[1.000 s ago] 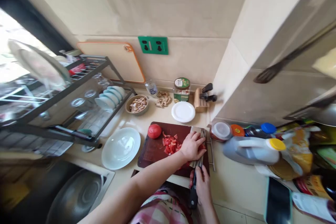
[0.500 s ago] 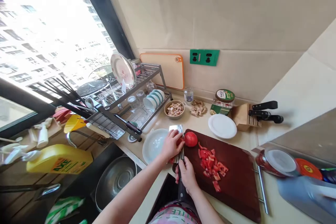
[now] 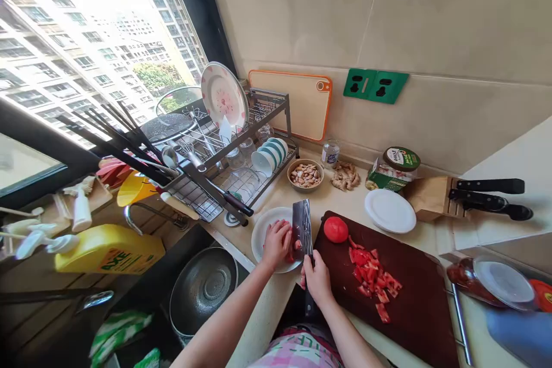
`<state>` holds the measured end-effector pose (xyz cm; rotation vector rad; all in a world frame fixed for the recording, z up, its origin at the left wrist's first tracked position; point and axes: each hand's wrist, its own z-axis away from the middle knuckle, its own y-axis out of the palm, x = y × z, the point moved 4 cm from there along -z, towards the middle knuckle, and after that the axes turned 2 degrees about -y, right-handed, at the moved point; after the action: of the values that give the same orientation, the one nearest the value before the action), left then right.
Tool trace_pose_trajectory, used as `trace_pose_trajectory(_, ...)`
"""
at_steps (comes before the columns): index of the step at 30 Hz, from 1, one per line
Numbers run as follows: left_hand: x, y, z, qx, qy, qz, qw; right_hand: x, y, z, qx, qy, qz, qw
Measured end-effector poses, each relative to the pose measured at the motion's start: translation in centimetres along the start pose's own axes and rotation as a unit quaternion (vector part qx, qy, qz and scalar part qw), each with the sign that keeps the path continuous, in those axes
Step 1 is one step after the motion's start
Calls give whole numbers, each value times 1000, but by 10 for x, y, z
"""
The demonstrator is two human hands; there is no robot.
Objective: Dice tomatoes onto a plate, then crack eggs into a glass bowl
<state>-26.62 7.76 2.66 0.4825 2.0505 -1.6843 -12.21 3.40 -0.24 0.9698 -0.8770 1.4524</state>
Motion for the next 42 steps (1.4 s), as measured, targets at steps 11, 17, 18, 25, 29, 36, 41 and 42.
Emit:
trace_pose_trajectory(11,19,11,13,28,-9,-158,987,14,13,11,-18,-9,-46,999)
trace_pose_trajectory(17,-42,18,22,10,128,-38,991,19,-72,66,-83,-22,-183,979)
trace_pose_trajectory(18,-64,24,27,34,173,0,984,14,-93,81,-115,-21,-193,974)
trace_pose_trajectory(25,-171,93,25,164,282,99,940,-73,-192,171,-340,60,-228,910)
trace_pose_trajectory(29,-174,125,3,171,239,76,953,-106,-185,176,-373,98,-238,891)
trace_pose_trajectory(36,-179,134,4,182,257,98,944,-95,-146,130,-357,86,-248,896)
trace_pose_trajectory(41,-191,135,25,219,338,128,906,-74,-119,103,-350,88,-202,910)
trace_pose_trajectory(42,-192,135,29,220,347,132,902,-70,-114,99,-344,89,-199,913)
